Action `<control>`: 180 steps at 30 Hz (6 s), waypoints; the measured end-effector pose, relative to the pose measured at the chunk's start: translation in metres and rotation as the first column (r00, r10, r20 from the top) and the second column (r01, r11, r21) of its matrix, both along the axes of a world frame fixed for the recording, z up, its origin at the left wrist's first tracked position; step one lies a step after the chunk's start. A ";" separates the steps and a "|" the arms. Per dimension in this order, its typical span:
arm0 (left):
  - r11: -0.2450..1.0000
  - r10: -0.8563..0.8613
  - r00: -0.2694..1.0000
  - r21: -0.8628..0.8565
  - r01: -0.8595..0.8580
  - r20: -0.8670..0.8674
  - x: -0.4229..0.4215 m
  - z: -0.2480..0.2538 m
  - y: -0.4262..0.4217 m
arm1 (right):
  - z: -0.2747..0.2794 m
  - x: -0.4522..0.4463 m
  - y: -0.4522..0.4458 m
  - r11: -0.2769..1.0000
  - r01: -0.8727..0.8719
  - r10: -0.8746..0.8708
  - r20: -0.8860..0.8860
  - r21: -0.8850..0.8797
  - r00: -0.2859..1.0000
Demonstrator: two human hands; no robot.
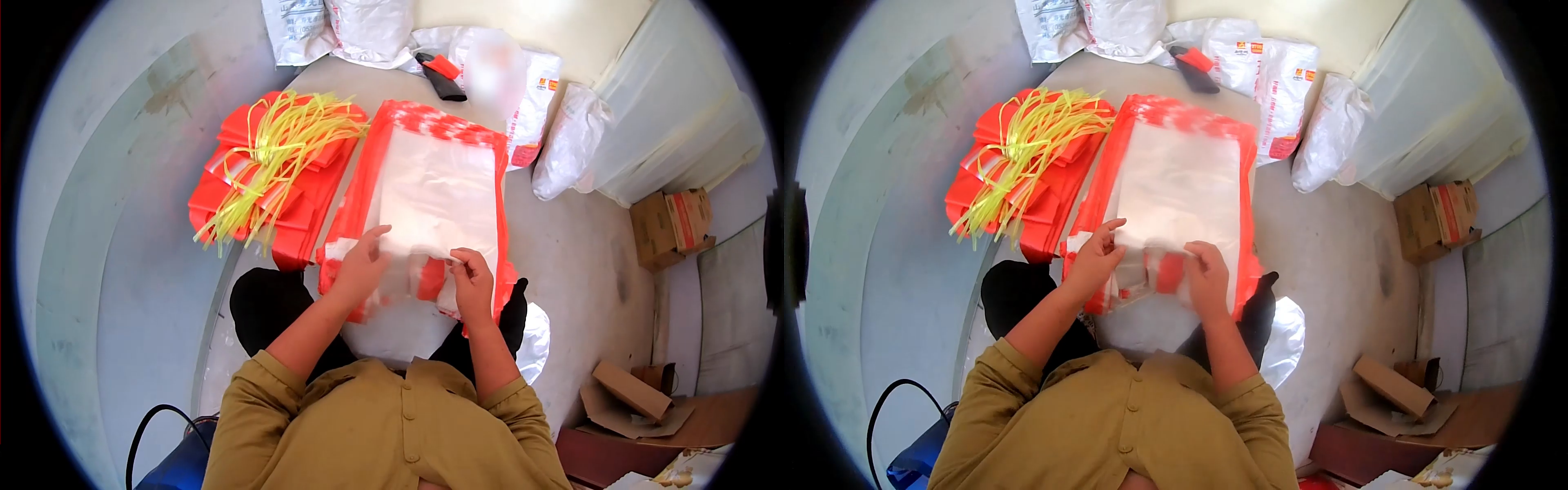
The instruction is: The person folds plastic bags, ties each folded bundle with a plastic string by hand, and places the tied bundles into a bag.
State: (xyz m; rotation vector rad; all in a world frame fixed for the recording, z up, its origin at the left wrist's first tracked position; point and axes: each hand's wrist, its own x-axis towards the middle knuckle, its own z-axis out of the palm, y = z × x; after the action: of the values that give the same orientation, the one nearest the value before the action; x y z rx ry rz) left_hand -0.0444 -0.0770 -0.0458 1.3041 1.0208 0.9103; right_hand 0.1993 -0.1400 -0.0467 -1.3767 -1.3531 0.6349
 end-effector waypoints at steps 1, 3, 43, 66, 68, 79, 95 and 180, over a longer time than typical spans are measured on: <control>1.000 0.011 1.000 0.012 -0.011 0.006 0.003 -0.001 0.001 | 0.006 -0.001 0.001 1.000 0.003 -0.003 -0.014 0.011 1.000; 0.999 0.035 0.999 0.034 -0.036 0.020 0.007 -0.004 0.004 | 0.010 -0.001 0.002 0.999 0.002 -0.002 -0.023 0.032 1.000; 0.978 -0.202 0.962 -0.089 0.188 -0.182 0.068 0.020 -0.002 | 0.009 -0.001 -0.036 0.994 -0.073 0.028 0.448 0.083 0.893; 0.687 0.001 0.853 0.620 0.379 -0.522 0.084 0.021 -0.013 | 0.028 0.022 -0.031 0.994 0.078 -0.105 0.468 0.076 0.878; 0.822 -0.075 0.884 0.474 0.317 -0.461 0.082 0.025 -0.009 | 0.023 0.045 -0.026 0.964 0.221 -0.263 0.399 0.149 0.878; 0.949 -0.163 0.961 0.230 0.215 -0.224 0.075 0.023 -0.004 | 0.004 0.089 0.012 0.984 0.160 -0.151 0.106 -0.080 0.983; 0.765 -0.093 0.895 0.544 0.344 -0.435 0.074 0.010 -0.009 | 0.018 0.086 -0.038 0.969 0.144 -0.128 0.092 -0.199 0.987; 0.500 0.167 0.733 0.697 0.514 -0.660 0.069 0.016 0.008 | 0.029 0.052 0.027 0.919 -0.387 0.193 0.767 0.077 0.611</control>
State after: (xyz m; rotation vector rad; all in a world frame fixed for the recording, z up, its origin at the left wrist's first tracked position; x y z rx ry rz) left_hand 0.0247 -0.0687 -0.0297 2.7288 0.8951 0.7886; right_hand 0.2514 -0.1127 -0.0175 -1.2622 -2.2858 0.0523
